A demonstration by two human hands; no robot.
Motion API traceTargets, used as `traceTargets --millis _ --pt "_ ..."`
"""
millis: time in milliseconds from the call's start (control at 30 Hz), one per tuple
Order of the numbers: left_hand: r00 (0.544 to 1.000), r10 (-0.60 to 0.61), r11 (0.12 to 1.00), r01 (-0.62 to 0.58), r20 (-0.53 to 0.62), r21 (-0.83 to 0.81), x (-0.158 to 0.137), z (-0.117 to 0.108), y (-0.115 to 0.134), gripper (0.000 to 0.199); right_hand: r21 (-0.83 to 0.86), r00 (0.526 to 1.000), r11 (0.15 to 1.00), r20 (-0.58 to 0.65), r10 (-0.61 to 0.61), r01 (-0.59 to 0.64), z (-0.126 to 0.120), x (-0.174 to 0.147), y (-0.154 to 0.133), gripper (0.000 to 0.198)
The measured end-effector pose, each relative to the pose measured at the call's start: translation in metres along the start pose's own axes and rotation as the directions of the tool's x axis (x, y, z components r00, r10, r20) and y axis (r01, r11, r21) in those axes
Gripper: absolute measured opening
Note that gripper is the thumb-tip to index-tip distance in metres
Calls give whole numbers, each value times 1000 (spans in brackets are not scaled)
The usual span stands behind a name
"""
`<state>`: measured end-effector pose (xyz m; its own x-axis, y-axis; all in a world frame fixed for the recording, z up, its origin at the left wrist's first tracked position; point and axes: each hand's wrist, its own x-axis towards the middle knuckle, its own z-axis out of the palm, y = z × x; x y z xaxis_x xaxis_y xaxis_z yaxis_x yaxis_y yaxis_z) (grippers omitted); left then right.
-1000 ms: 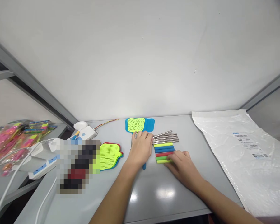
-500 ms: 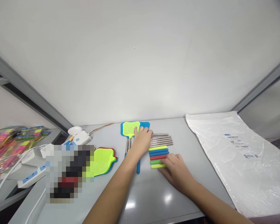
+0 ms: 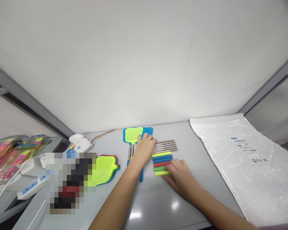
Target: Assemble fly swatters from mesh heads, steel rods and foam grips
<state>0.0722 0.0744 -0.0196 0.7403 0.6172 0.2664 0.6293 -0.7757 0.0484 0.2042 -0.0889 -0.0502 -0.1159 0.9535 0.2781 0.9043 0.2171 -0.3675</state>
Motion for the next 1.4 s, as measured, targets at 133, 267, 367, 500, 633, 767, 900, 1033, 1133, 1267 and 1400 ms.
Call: traceTargets --millis 133,267,367,500,633,767,900,1033,1133,1267,1400 --pt "1000 -5 1000 5 -29 -20 -1 -3 11 28 -7 1000 1000 -5 4 -4 1 0 0 7" --pt "999 37 998 -38 -27 -55 -4 -3 25 33 -24 1000 1000 -22 0 -1 2 0 0 9" --pt "998 66 994 -64 12 -93 -10 -3 32 40 -14 999 1000 -36 -10 9 2 0 0 9" --pt "995 98 984 -97 1 -150 -30 -12 32 42 32 999 999 -34 11 -10 0 -3 -1 12" --pt "994 112 977 -112 -9 -180 -68 -29 25 38 94 998 994 -23 62 -60 -6 -6 3 20" --pt "996 86 980 -89 -26 -175 -105 -31 23 43 155 994 982 -24 109 -104 -14 -8 12 27" --pt "997 20 980 -33 -69 -196 -119 -22 38 35 181 987 971 -9 163 -159 -21 -16 21 33" --pt "995 -47 982 30 -87 -188 -118 -16 57 16 218 978 953 31 207 -208 -24 -25 24 25" --pt "990 -68 990 51 -121 -133 -115 -12 64 12 219 978 954 17 206 -204 -23 -26 23 15" --pt "983 -60 996 47 -172 -78 -110 -7 65 16 195 980 963 -27 195 -186 -19 -24 23 12" --pt "981 -66 997 55 -184 -63 -106 -3 63 17 172 980 968 -47 192 -182 -15 -23 25 12"
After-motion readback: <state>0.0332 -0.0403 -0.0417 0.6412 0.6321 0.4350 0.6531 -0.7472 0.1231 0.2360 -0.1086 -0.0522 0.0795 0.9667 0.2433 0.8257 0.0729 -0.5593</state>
